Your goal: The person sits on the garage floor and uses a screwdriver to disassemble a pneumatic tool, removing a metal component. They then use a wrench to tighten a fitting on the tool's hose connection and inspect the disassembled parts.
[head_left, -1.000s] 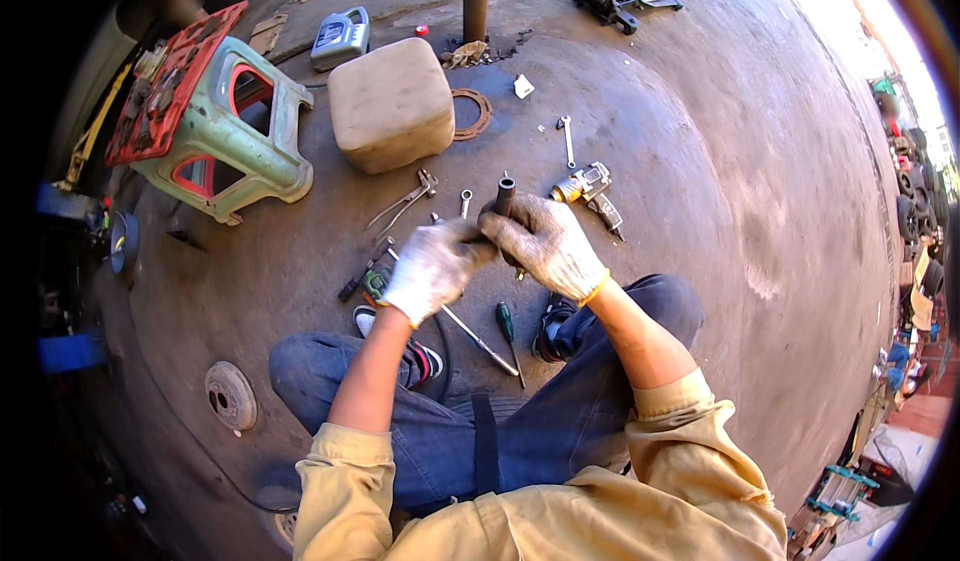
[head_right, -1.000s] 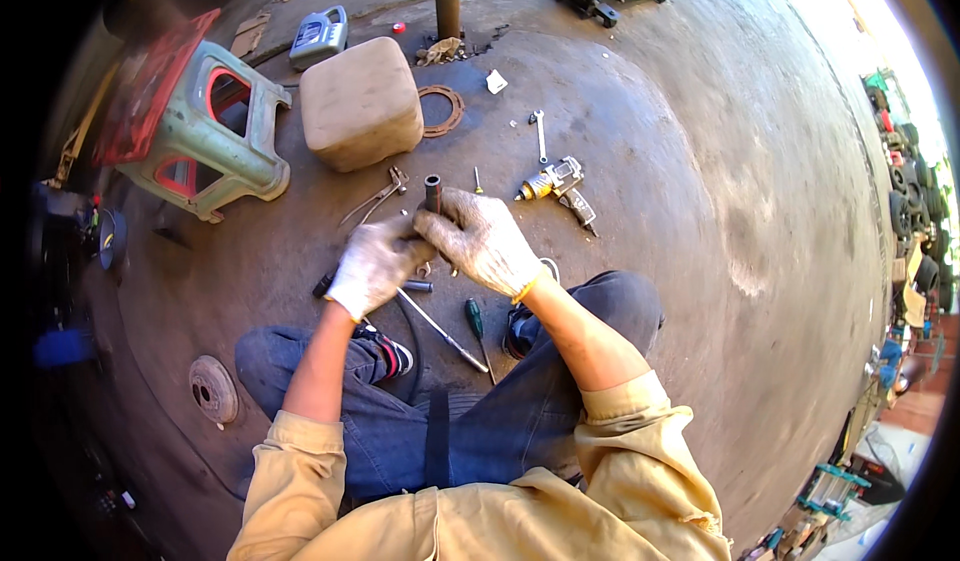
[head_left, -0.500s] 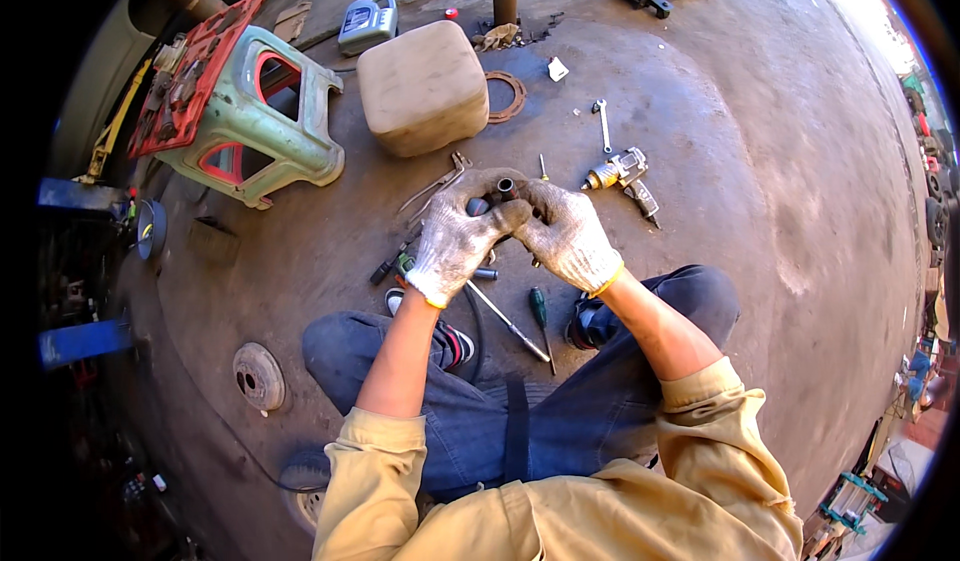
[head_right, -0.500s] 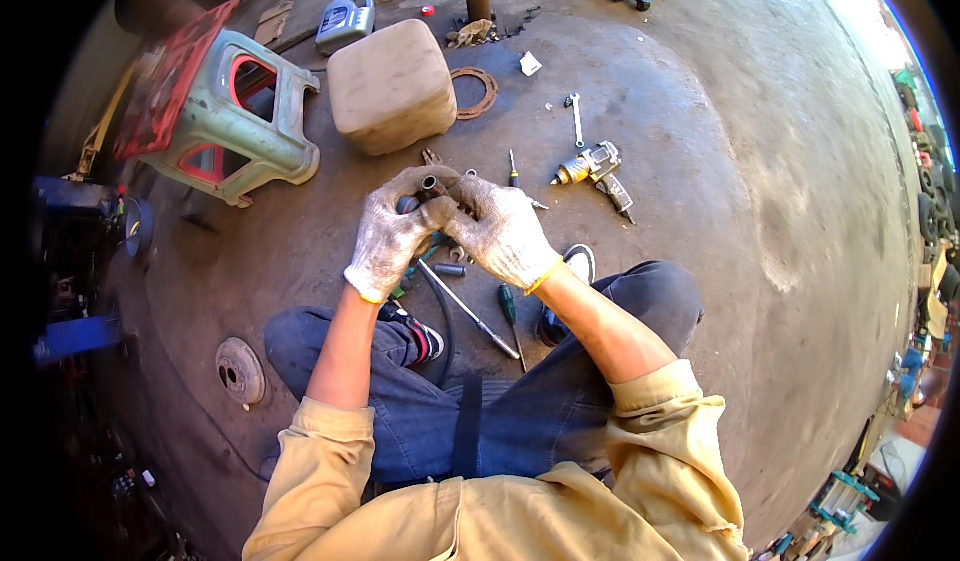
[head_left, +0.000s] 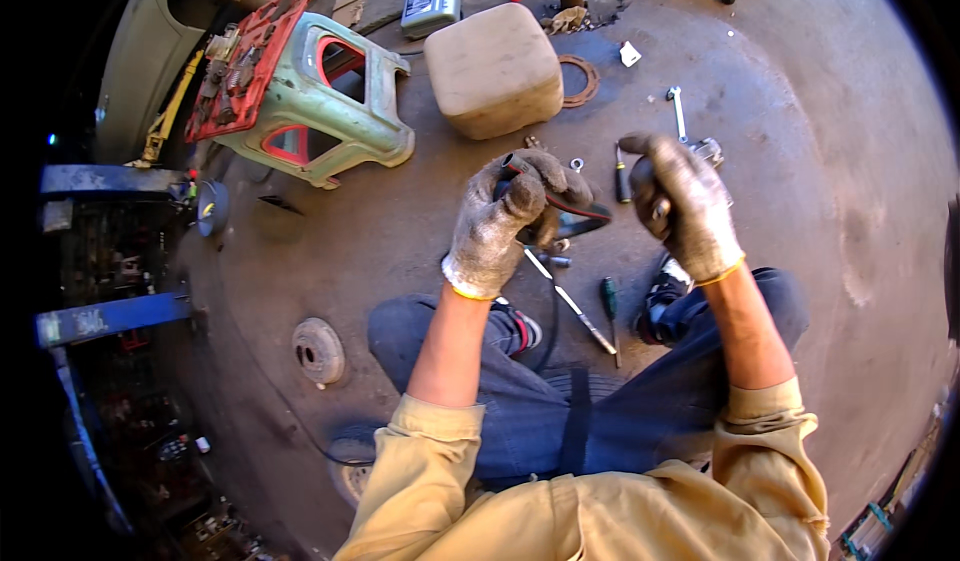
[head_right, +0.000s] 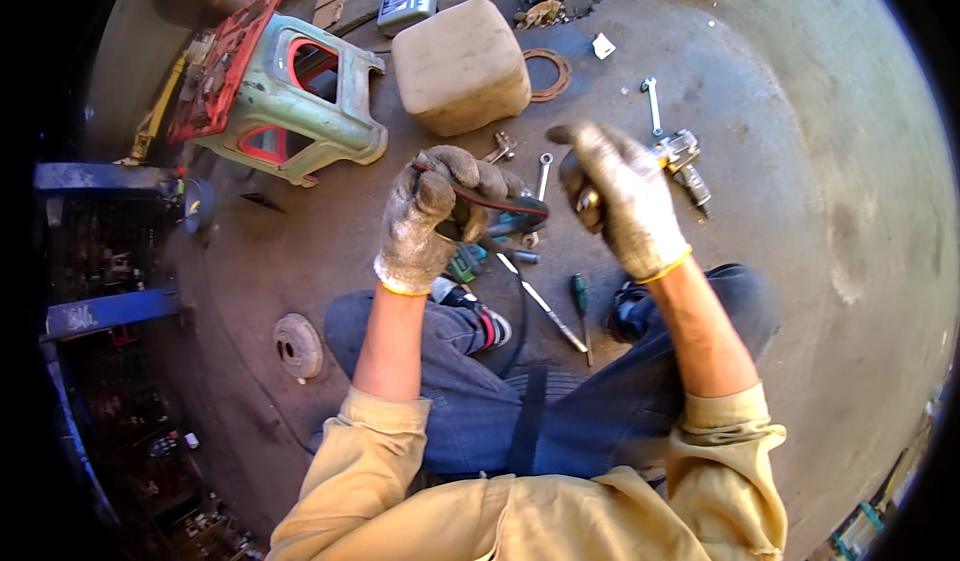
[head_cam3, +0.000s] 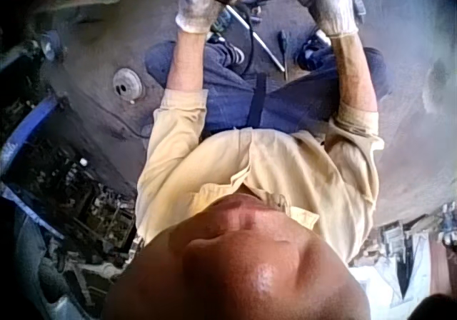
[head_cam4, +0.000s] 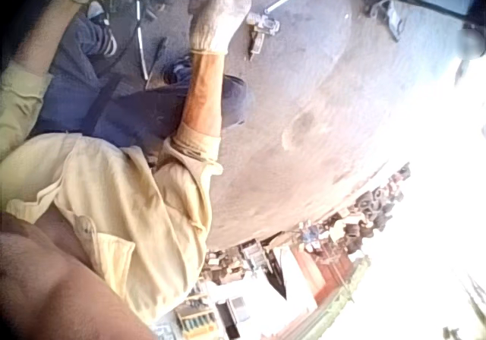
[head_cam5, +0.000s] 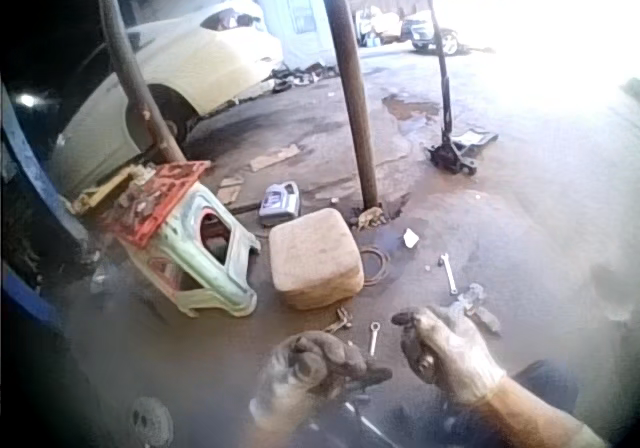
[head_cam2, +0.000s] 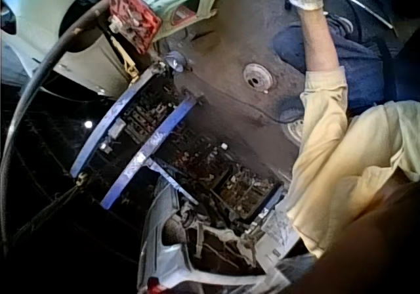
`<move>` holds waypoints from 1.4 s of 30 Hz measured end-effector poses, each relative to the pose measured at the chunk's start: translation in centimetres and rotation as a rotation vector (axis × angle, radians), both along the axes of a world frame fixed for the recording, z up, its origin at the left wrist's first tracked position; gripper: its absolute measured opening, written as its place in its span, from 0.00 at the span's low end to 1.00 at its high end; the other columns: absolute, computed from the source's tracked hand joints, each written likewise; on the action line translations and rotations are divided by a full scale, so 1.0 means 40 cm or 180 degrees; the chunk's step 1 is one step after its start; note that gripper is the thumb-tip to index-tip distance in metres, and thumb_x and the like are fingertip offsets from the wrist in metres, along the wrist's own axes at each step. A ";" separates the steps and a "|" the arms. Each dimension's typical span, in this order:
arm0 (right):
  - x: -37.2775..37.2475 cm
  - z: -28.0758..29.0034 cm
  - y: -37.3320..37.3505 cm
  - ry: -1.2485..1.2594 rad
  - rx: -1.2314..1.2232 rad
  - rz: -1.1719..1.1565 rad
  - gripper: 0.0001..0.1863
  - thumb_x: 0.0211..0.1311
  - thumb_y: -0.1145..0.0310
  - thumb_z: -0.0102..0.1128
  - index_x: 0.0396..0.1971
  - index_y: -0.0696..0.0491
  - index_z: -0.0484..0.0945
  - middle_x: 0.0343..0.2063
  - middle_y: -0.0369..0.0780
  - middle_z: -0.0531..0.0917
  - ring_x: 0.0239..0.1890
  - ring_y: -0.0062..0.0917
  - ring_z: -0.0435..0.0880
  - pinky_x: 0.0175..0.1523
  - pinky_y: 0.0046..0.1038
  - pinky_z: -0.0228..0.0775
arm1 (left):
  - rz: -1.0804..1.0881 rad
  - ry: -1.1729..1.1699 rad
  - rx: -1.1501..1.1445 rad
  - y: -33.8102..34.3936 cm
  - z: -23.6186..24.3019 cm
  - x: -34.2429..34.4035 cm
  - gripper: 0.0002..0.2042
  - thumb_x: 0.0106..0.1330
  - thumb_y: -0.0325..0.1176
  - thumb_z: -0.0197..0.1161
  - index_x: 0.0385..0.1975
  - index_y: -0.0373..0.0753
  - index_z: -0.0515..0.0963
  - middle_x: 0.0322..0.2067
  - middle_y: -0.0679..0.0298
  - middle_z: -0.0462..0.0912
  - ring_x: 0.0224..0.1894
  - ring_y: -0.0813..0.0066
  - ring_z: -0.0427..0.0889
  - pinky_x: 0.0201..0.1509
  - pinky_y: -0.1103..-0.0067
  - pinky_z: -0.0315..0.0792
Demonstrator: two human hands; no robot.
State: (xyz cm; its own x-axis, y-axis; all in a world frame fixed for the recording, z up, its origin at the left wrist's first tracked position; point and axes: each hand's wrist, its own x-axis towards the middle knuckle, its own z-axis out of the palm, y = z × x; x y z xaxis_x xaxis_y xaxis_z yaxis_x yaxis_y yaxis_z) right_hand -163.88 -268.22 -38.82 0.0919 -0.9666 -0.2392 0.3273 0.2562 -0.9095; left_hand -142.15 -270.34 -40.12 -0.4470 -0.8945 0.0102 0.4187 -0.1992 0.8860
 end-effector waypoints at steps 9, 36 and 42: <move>-0.016 0.018 0.006 -0.0502 0.0145 0.0237 0.19 0.66 0.68 0.47 0.53 0.61 0.70 0.30 0.37 0.78 0.24 0.13 0.73 0.26 0.14 0.65 | -0.0202 0.0539 0.0435 0.034 0.012 -0.041 0.20 0.64 0.55 0.58 0.32 0.42 0.68 0.17 0.72 0.61 0.19 0.79 0.60 0.22 0.80 0.55; -0.033 0.031 0.091 -0.0093 0.0082 0.0341 0.22 0.64 0.57 0.61 0.50 0.58 0.76 0.27 0.33 0.80 0.18 0.08 0.65 0.20 0.11 0.52 | -0.0113 -0.2105 -0.0513 0.071 0.108 -0.089 0.11 0.63 0.36 0.62 0.32 0.32 0.78 0.20 0.68 0.76 0.21 0.85 0.72 0.25 0.83 0.67; -0.039 0.011 0.087 -0.0589 0.0175 0.0421 0.22 0.64 0.61 0.59 0.53 0.58 0.75 0.34 0.36 0.82 0.18 0.09 0.64 0.21 0.14 0.52 | -0.0137 -0.1776 -0.0284 0.057 0.088 -0.094 0.12 0.66 0.37 0.58 0.39 0.34 0.77 0.23 0.70 0.75 0.23 0.87 0.68 0.27 0.85 0.65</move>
State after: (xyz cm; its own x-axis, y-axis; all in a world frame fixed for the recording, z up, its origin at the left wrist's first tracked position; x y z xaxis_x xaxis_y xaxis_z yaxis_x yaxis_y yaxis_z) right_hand -165.44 -264.73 -38.39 0.2641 -0.9292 -0.2586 0.4474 0.3556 -0.8206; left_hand -145.90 -268.05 -36.61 -0.4424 -0.8818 -0.1635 -0.1248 -0.1200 0.9849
